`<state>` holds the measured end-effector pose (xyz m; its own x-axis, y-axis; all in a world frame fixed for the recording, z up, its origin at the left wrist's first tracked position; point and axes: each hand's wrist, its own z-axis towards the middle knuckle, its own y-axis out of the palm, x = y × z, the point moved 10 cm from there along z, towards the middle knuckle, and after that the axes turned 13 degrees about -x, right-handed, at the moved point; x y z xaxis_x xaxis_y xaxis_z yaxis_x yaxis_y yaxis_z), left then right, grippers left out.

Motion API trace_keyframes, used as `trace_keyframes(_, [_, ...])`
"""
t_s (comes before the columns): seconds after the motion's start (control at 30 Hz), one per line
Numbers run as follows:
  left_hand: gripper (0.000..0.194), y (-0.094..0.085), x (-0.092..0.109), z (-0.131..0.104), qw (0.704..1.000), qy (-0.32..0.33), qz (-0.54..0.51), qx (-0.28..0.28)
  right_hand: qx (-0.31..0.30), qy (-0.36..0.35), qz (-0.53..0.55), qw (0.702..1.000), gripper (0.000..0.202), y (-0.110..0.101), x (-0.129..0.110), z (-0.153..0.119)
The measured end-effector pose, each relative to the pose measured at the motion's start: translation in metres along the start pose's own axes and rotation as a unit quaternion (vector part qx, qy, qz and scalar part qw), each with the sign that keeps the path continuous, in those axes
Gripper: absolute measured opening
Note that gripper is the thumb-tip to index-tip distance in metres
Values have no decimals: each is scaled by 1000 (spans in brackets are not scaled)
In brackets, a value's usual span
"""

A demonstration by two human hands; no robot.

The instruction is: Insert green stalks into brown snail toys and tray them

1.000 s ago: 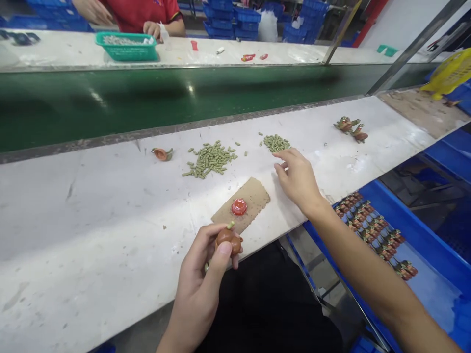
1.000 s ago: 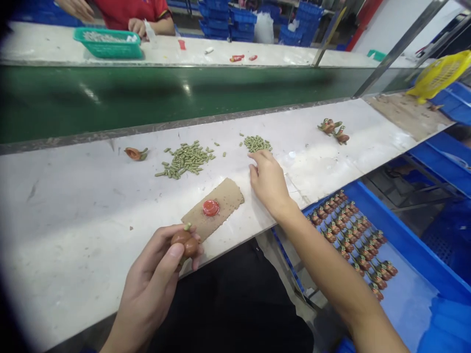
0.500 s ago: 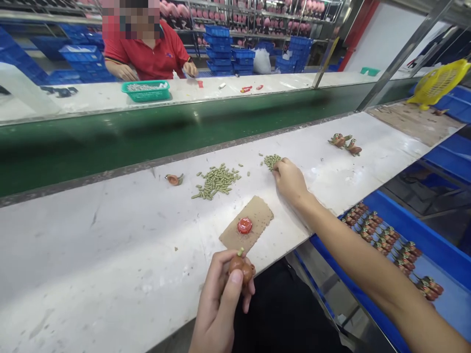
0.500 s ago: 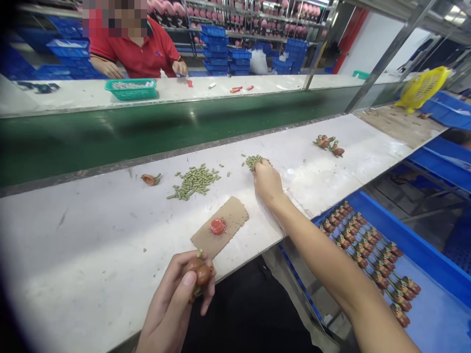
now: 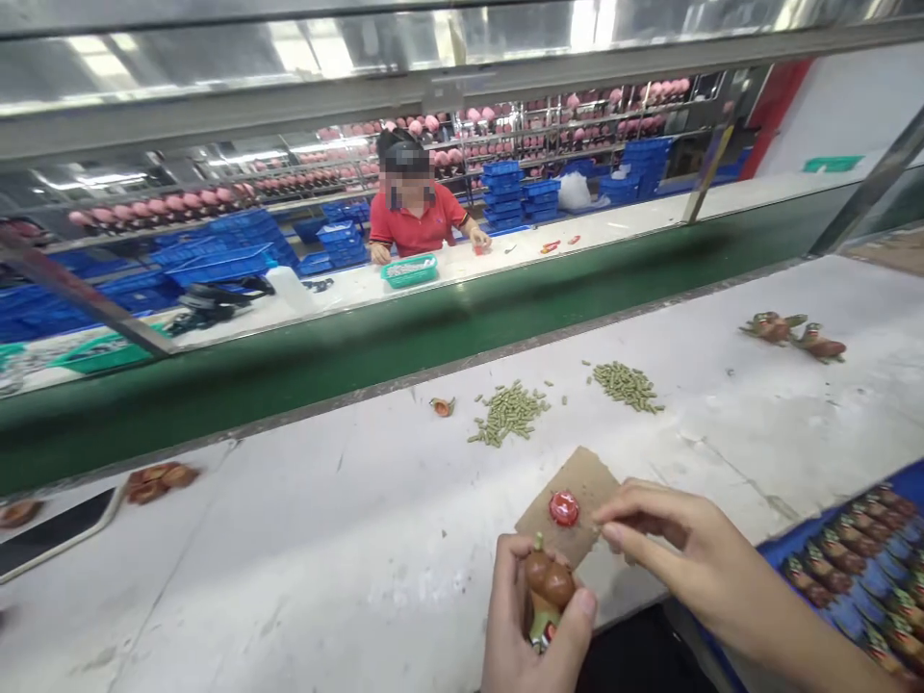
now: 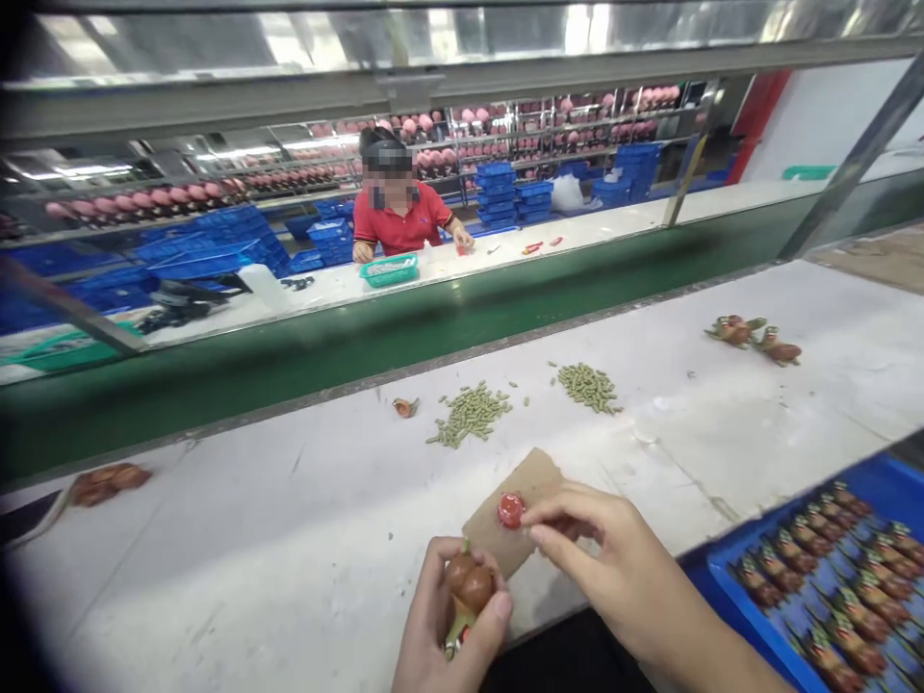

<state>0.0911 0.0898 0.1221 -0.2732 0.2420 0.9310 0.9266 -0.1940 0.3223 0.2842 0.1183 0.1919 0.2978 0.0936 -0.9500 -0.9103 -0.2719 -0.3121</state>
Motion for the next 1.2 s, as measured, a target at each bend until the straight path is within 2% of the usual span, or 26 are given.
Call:
trace_keyframes(0.13, [63, 13, -1, 0, 999, 25, -16, -13, -31, -10, 35, 999, 31, 22, 6, -19])
trace_keyframes(0.23, [62, 20, -4, 0, 1000, 11, -12, -19, -19, 2, 62, 998, 30, 24, 16, -24])
trace_keyframes(0.33, [59, 23, 2, -2, 1000, 5, -27, -14, -19, 34, 115, 993, 33, 25, 23, -23])
trace_keyframes(0.47, [44, 25, 18, -3, 999, 29, 12, -18, -31, 59, 199, 978, 33, 25, 26, -19])
trace_keyframes(0.6, [30, 23, 20, -1, 996, 50, 64, -36, -70, 73, 221, 970, 32, 27, 27, -14])
trace_keyframes(0.67, [27, 19, 18, 0, 994, 54, 84, -33, -58, 71, 195, 977, 27, 21, 25, -12])
trace_keyframes(0.73, [23, 16, 16, 2, 994, 47, 86, -44, -17, 48, 131, 990, 20, 9, 19, -7])
trace_keyframes(0.87, [27, 18, 10, 6, 996, 0, 2, -93, 68, -43, -41, 996, 13, -9, -1, 3])
trace_keyframes(1.0, [30, 14, 15, 5, 996, -9, -12, -83, 58, -113, -131, 983, 21, 1, -5, 11])
trace_keyframes(1.2, [33, 7, 6, 5, 997, -2, -15, -82, 47, -158, -189, 968, 20, 11, -4, 8])
